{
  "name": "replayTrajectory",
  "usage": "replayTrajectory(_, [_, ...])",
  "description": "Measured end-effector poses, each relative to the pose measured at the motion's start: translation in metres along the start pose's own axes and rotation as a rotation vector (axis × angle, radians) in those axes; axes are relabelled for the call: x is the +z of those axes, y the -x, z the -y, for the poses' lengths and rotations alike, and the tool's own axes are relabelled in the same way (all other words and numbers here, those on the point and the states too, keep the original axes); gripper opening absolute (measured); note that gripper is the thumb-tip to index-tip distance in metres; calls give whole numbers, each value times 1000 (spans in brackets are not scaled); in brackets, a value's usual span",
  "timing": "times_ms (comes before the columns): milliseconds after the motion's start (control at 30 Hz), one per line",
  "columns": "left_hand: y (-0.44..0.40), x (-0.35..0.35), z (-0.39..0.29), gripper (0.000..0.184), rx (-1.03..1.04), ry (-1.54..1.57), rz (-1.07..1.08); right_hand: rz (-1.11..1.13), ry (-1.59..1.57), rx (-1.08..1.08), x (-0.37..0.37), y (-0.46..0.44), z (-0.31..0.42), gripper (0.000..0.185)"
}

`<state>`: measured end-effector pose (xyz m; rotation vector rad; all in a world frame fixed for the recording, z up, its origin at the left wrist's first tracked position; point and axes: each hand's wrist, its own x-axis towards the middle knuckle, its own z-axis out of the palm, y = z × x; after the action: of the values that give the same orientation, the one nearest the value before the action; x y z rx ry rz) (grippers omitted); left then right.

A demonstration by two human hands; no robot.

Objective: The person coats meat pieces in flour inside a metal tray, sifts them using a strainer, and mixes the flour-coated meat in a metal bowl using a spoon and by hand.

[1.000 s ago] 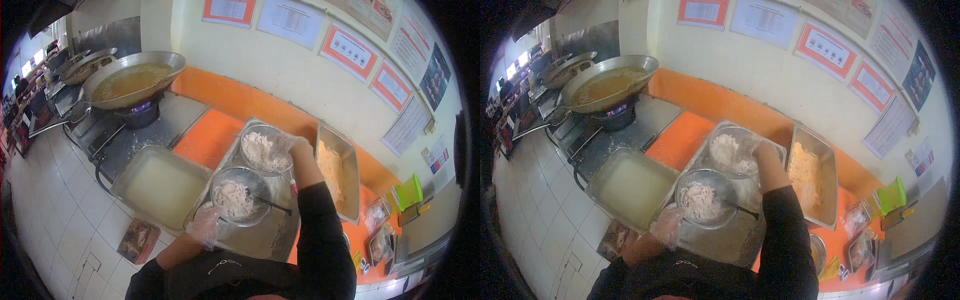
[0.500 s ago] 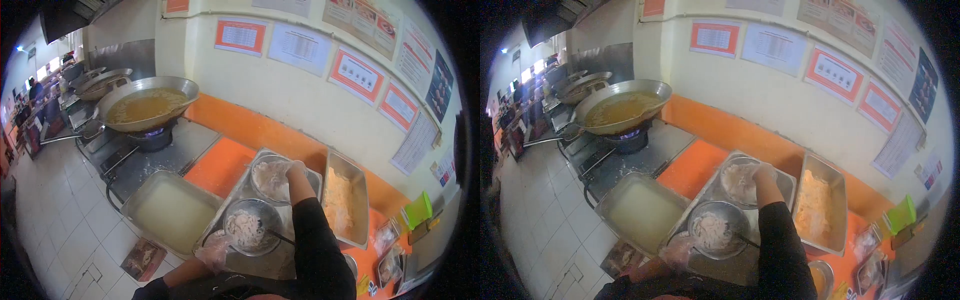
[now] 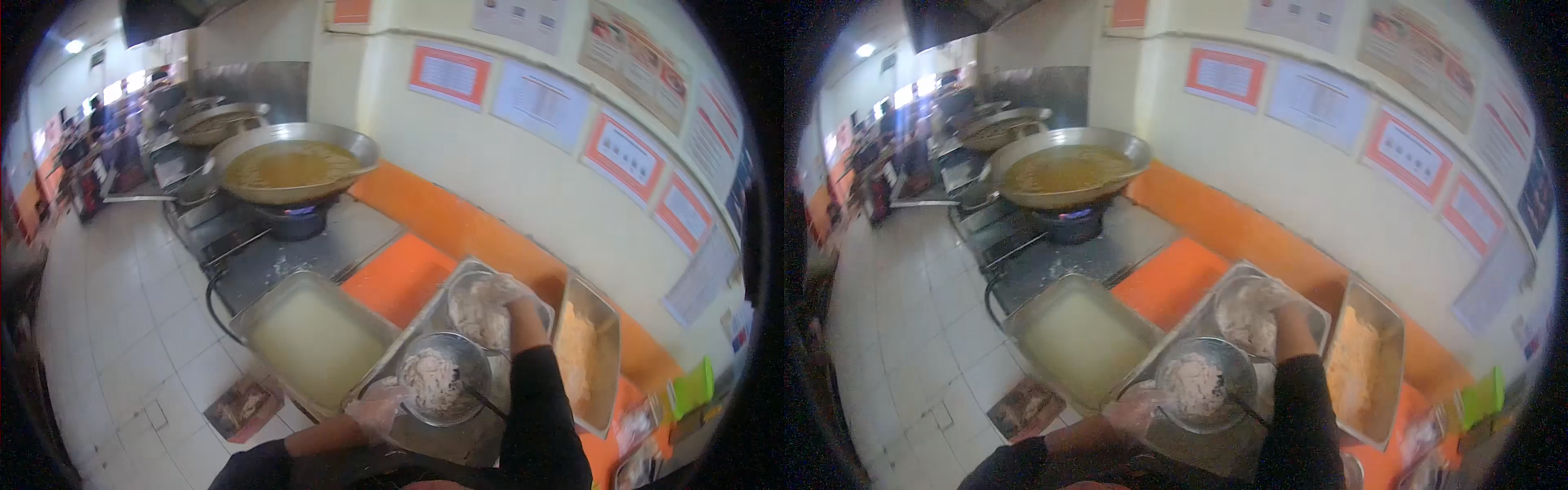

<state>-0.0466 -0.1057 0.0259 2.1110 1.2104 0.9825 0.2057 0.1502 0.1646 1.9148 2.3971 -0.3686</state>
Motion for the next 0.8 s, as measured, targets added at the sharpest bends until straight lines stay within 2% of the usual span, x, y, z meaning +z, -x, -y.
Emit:
replayTrajectory(67, [0,-9,-11,22,-110,65,12,99,-75,320,-7,5,-15,43])
replayTrajectory(100, [-2,-10,-15,22,-158,99,22,146,-56,352,-11,16,1,44])
replayTrajectory(133, [-2,2,-5,22,-236,311,-11,193,-36,382,-16,27,17,44])
replayTrajectory(167, [-3,23,17,21,-304,524,-42,241,41,282,-17,43,44,45])
replayTrajectory(200, [-4,25,16,20,-383,698,-58,50,263,48,25,33,34,46])
replayTrajectory(267, [-10,12,-5,20,-556,999,-103,-107,425,-166,61,23,31,47])
replayTrajectory(300, [-13,3,-17,20,-644,1130,-119,-72,372,-143,55,27,39,47])
replayTrajectory(400, [-15,22,-12,21,-560,1203,-229,46,208,-69,39,49,65,45])
replayTrajectory(467, [-12,25,11,21,-280,558,-89,106,258,-82,37,32,55,43])
replayTrajectory(533, [-8,35,34,22,-88,232,-86,138,476,-149,39,-13,13,41])
replayTrajectory(567, [-6,45,40,23,-31,236,-150,170,646,-172,22,-4,28,40])
replayTrajectory(633, [-5,74,62,24,-70,410,-205,246,977,-196,-26,36,66,39])
replayTrajectory(700, [-10,96,82,24,-220,675,-166,-227,656,-265,-8,2,5,38])
replayTrajectory(767, [-10,81,67,25,-281,793,-115,-510,442,-309,27,-27,-32,34])
replayTrajectory(800, [-9,72,55,26,-329,880,-109,-563,395,-329,43,-36,-40,31])
